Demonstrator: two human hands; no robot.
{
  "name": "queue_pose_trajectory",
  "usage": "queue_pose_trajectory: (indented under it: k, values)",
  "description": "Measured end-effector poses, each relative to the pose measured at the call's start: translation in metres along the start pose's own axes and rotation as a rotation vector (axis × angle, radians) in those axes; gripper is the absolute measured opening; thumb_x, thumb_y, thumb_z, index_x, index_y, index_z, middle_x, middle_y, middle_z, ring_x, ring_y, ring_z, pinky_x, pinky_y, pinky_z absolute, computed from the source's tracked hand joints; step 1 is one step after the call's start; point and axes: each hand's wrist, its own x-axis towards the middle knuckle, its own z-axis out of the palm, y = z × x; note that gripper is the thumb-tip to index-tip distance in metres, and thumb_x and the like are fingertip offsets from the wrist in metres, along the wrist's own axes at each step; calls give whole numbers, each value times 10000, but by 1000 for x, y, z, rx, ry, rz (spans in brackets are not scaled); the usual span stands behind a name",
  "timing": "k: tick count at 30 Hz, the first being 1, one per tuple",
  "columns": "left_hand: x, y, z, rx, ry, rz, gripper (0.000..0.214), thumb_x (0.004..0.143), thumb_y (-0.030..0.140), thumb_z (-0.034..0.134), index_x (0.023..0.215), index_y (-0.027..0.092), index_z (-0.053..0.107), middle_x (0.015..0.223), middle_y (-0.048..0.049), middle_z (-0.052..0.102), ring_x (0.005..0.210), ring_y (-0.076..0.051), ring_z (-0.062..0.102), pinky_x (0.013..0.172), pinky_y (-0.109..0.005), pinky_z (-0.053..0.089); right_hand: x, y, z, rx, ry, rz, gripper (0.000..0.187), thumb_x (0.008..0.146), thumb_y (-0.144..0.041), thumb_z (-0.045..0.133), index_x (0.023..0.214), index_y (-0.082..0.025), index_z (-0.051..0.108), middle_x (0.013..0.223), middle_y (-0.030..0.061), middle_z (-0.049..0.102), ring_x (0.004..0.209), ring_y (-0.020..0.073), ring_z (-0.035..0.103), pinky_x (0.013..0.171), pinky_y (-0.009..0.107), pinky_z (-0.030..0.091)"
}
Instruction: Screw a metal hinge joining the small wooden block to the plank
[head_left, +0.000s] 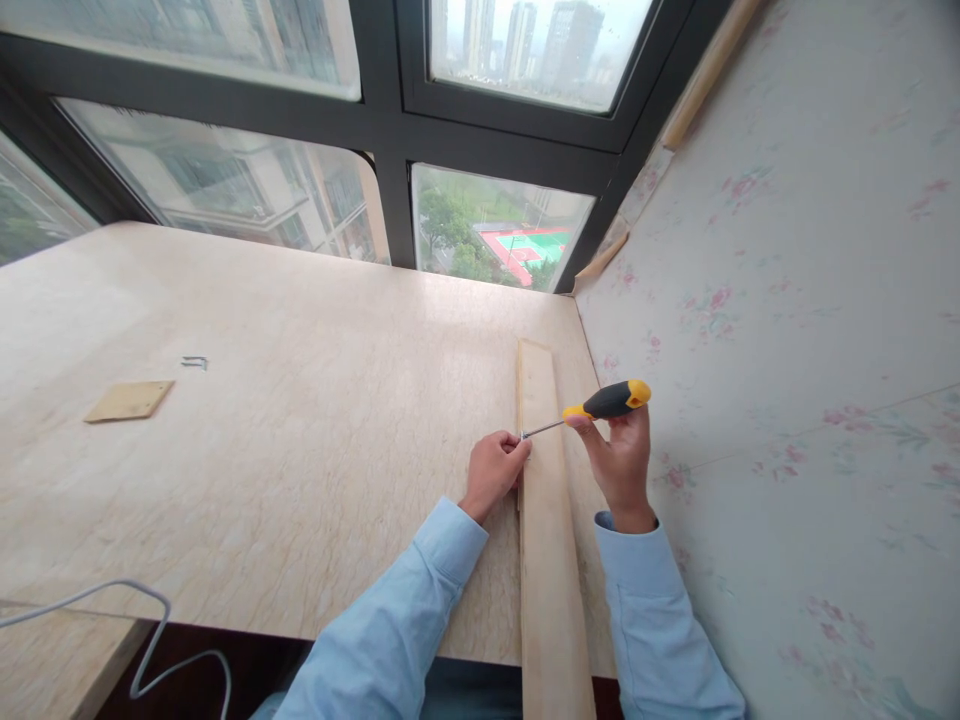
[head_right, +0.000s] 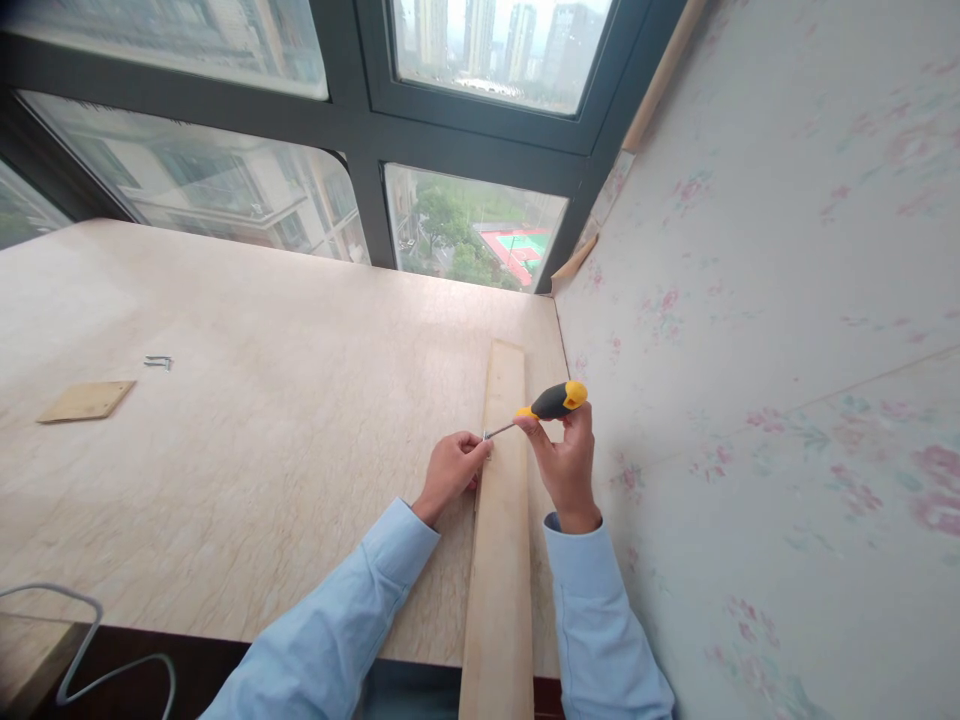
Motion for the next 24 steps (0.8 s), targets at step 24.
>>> queue_pose_trajectory:
  k: [24]
  values:
    - [-1,-2,0,49,25,52,286,839,421,578,812,160,691,725,-46,697,662,-175,632,545,-242,416,8,-5,0,194,277,59,454,686,-464,807,991,-192,611,855,1,617,744,135,594,701,296,523]
